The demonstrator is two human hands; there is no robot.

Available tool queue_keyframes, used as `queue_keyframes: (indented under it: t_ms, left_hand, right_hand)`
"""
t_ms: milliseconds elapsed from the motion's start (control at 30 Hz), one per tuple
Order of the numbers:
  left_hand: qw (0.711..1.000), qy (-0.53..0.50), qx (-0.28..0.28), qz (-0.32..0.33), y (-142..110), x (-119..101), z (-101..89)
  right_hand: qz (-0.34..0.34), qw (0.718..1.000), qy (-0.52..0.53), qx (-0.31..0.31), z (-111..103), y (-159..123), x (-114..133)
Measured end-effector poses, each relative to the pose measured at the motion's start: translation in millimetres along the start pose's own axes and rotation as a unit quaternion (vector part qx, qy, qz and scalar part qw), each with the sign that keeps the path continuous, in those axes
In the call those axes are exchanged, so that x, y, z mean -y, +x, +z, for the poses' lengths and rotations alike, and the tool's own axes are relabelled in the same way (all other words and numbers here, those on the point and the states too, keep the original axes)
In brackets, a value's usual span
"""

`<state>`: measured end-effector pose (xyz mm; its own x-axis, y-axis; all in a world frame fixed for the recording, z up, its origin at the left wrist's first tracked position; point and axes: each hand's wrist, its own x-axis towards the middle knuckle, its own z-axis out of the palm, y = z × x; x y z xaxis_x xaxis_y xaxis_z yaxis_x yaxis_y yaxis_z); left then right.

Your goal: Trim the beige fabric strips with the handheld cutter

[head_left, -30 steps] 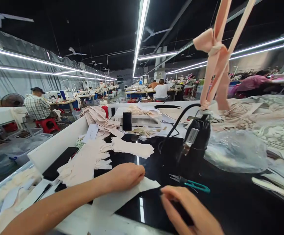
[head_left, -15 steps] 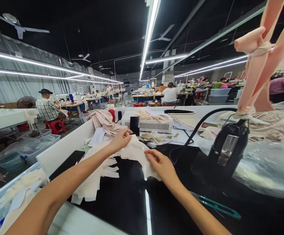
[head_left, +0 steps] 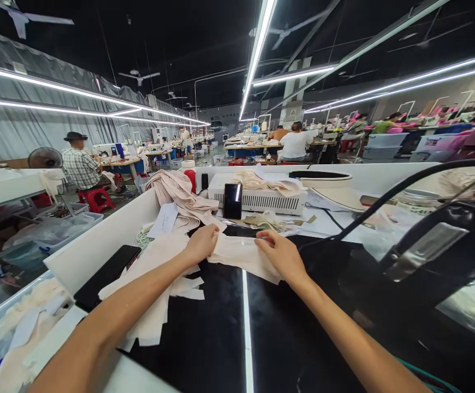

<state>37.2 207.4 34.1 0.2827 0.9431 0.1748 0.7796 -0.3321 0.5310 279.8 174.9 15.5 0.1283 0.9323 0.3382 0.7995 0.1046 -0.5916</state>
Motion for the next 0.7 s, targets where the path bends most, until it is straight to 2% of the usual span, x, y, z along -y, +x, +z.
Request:
queue_keyframes:
  t_ms: [233, 467, 600, 700]
  left_hand:
    - [0.994, 0.104, 0.023, 0.015, -2, 6, 9.0]
    - [0.987, 0.155, 0.040, 0.019, -8, -5, 6.1]
    - [0.987, 0.157, 0.036, 0.028, -15, -8, -9.2]
    - [0.988, 0.150, 0.029, 0.034, -23, -1, -35.2]
  right_hand:
    - [-0.041, 0.995, -0.092, -0.004, 5, -2, -8]
    - [-0.107, 0.981, -0.158, -0.020, 5, -11, -11]
    - [-0.151, 0.974, -0.169, -0.004, 1, -22, -6]
    - [-0.179, 0.971, -0.157, 0.005, 2, -30, -6]
